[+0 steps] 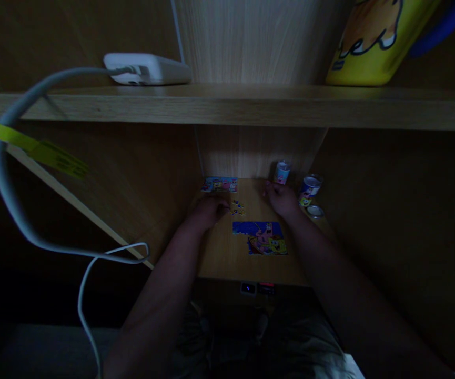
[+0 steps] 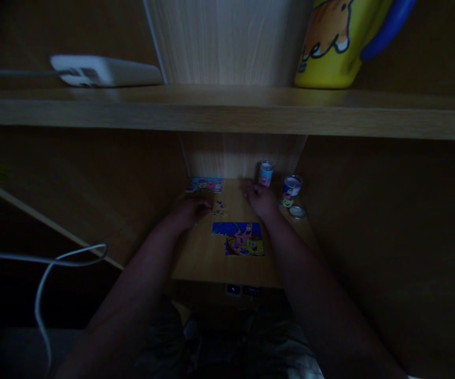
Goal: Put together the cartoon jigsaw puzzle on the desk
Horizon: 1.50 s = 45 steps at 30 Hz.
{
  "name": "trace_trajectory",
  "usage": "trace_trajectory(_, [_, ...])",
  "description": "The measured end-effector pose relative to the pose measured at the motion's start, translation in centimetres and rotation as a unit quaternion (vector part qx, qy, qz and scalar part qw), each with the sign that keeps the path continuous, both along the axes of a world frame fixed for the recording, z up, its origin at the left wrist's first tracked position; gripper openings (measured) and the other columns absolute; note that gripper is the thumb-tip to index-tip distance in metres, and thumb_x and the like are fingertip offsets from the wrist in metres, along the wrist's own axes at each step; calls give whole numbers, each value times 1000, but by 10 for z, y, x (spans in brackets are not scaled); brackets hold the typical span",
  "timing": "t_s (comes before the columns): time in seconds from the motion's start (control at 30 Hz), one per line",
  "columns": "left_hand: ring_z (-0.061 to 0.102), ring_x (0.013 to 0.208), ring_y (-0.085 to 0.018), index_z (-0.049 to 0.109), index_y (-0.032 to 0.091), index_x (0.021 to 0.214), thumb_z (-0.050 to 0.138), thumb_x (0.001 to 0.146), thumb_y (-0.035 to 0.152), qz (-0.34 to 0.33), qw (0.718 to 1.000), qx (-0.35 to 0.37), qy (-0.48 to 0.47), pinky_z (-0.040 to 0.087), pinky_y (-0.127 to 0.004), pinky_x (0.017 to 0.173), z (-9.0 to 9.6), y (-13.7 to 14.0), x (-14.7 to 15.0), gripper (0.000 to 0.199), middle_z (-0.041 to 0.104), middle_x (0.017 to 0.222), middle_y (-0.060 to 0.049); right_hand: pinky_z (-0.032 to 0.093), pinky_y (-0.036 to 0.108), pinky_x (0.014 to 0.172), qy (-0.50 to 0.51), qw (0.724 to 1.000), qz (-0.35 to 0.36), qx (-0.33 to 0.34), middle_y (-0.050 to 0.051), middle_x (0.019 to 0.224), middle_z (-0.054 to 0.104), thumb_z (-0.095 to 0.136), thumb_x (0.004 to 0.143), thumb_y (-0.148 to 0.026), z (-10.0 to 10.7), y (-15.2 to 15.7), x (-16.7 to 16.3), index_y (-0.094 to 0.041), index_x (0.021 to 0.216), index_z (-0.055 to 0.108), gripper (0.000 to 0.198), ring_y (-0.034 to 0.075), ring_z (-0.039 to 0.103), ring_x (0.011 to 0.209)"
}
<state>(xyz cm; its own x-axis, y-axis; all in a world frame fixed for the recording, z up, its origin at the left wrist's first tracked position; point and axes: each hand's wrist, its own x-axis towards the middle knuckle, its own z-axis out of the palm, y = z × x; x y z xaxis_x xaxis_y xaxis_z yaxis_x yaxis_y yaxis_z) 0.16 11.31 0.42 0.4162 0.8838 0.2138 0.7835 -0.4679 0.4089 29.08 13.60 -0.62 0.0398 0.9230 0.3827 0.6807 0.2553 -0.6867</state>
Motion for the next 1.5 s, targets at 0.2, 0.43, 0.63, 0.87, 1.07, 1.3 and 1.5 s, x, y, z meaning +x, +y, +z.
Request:
trace_trajectory(0.2, [69,106,-25,77,21,92,70,93,24,-7,1000,-7,8,51,-37,100,1,1,0,8,78,103,-8,43,31,65,-1,1000,3,0,6,68,72,35,101,-74,-1,0,0,-21,79,75,70,22,65,67])
trace_trajectory(0.43, [68,111,-25,77,22,98,69,95,25,16,1000,-1,8,50,-36,104,2,-1,3,9,77,112,-7,43,31,65,0,1000,3,-9,6,69,72,36,101,-72,0,0,0,-21,78,74,67,22,66,67])
trace_trajectory(0.63, [70,116,-26,74,19,119,53,101,17,111,993,30,-24,52,-35,105,5,4,-4,27,75,126,-14,42,31,63,5,1000,3,-9,5,66,71,37,101,-73,-1,1,0,-20,78,74,68,22,65,66])
trace_trajectory(0.87, [71,112,-26,78,21,108,60,96,17,82,995,36,-38,53,-35,101,-1,5,-5,22,77,119,-10,41,29,62,14,1000,4,-6,5,69,72,39,101,-69,-6,3,2,-20,81,75,64,20,64,65])
trace_trajectory(1.07, [69,110,-25,81,25,99,74,91,26,-22,999,17,-37,50,-38,103,-9,4,-2,11,79,108,-5,40,30,62,1,1000,0,-9,5,66,71,40,102,-67,-5,2,2,-20,82,76,63,21,64,66])
trace_trajectory(1.3, [70,97,-23,79,22,88,76,87,21,-40,996,-11,-74,51,-36,93,-14,9,-6,4,79,95,-4,41,30,62,0,1000,7,-4,5,68,72,39,103,-66,-2,-1,0,-19,79,75,64,19,62,63])
trace_trajectory(1.5, [69,85,-21,76,22,84,73,87,24,-31,988,-34,-145,52,-34,85,-12,6,-2,5,77,87,-3,43,30,65,-6,1000,10,-6,5,69,72,38,103,-67,-4,1,2,-20,80,74,63,21,66,69])
